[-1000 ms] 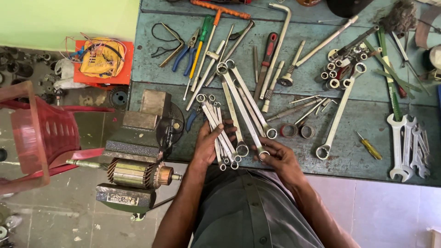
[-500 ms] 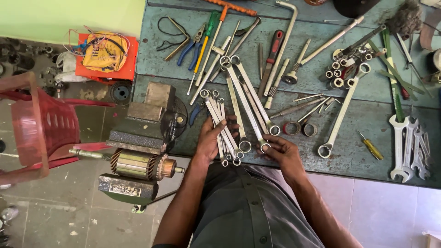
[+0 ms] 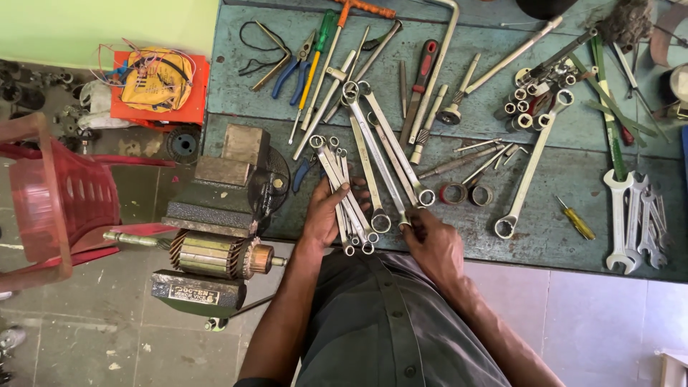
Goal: The person gathers and sorts a set of combination wrenches on a cluttered workbench. They pick up wrenches one by one, align them in a stack, and occasionally place them back on the table while continuing to gather more.
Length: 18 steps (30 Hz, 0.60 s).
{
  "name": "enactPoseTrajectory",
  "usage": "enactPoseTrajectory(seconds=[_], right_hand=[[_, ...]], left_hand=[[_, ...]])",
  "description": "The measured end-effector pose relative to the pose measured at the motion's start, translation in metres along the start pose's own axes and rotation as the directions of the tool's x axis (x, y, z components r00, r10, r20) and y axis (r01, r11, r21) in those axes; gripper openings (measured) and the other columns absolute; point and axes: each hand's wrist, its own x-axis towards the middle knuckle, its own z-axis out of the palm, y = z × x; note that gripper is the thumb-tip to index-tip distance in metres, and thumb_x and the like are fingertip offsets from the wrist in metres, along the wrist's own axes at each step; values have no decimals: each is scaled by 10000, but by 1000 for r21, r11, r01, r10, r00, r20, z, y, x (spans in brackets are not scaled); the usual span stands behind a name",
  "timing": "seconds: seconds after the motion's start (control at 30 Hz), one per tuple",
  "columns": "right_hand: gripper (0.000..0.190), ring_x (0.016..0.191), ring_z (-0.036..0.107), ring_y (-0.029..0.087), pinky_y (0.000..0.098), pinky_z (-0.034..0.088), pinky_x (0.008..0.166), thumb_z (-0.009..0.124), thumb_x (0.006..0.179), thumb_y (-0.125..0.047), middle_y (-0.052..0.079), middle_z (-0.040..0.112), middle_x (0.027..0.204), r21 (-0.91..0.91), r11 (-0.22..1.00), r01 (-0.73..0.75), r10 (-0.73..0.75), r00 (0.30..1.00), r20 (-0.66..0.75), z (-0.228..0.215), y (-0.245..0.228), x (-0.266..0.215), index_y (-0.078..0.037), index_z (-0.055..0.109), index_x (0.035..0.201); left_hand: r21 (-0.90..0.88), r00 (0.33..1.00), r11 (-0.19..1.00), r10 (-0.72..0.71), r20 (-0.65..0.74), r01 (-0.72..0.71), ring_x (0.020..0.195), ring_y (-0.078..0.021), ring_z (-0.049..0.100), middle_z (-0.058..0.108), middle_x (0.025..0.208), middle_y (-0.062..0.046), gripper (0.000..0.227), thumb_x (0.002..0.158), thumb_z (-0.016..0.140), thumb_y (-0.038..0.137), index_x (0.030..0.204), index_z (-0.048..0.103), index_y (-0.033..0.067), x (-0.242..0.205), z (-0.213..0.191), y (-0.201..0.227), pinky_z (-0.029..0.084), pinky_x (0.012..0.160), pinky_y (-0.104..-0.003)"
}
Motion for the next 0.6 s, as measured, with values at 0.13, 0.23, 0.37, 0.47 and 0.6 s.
enactPoseTrajectory(seconds=[0.13, 0.23, 0.37, 0.47, 0.6], right_hand=[[273, 736, 762, 219, 379, 596, 627, 757, 883, -237, 80, 788, 939, -149, 989, 26, -33, 999, -44, -10, -17, -3, -102, 727, 1118], [268, 671, 739, 217, 389, 573, 581, 770, 868, -267, 53, 763, 908, -200, 979, 33, -44, 998, -52, -13, -21, -4, -113, 741, 1086], [259, 663, 725, 217, 386, 569, 583, 775, 869, -264, 48, 740, 908, -198, 978, 61, -78, 994, -80, -10, -18, -5, -113, 744, 1078], [254, 691, 721, 231, 382, 569, 584, 789, 854, -233, 69, 723, 940, -200, 971, 133, -161, 978, -134, -9, -20, -7, -95, 742, 1063], [243, 692, 706, 214, 330, 572, 528, 801, 845, -174, 122, 672, 966, -123, 962, 242, -265, 938, -224, -3, -5, -6, -49, 733, 1041]], left_hand=[[-25, 1000, 999, -22, 7, 22, 1058, -319, 720, 669, 1206, -201, 369, 1093, 468, 305, 1372, 467, 63, 1, -5, 1, 649, 859, -469], [-103, 994, 994, -15, 108, 26, 1105, -328, 700, 659, 1257, -220, 559, 1112, 365, 498, 1423, 486, 49, 0, -12, -2, 628, 920, -483], [-130, 990, 991, 1, 140, 17, 1105, -329, 699, 648, 1272, -213, 629, 1075, 363, 573, 1439, 472, 72, 1, -9, -1, 623, 918, -487], [-121, 991, 993, 3, 134, 13, 1095, -325, 701, 645, 1264, -211, 613, 1069, 386, 556, 1441, 466, 75, 1, -8, 0, 628, 912, -484], [-132, 994, 991, -23, 107, 37, 1054, -319, 706, 647, 1271, -219, 578, 1098, 402, 506, 1454, 460, 55, 0, -8, 0, 628, 894, -475]])
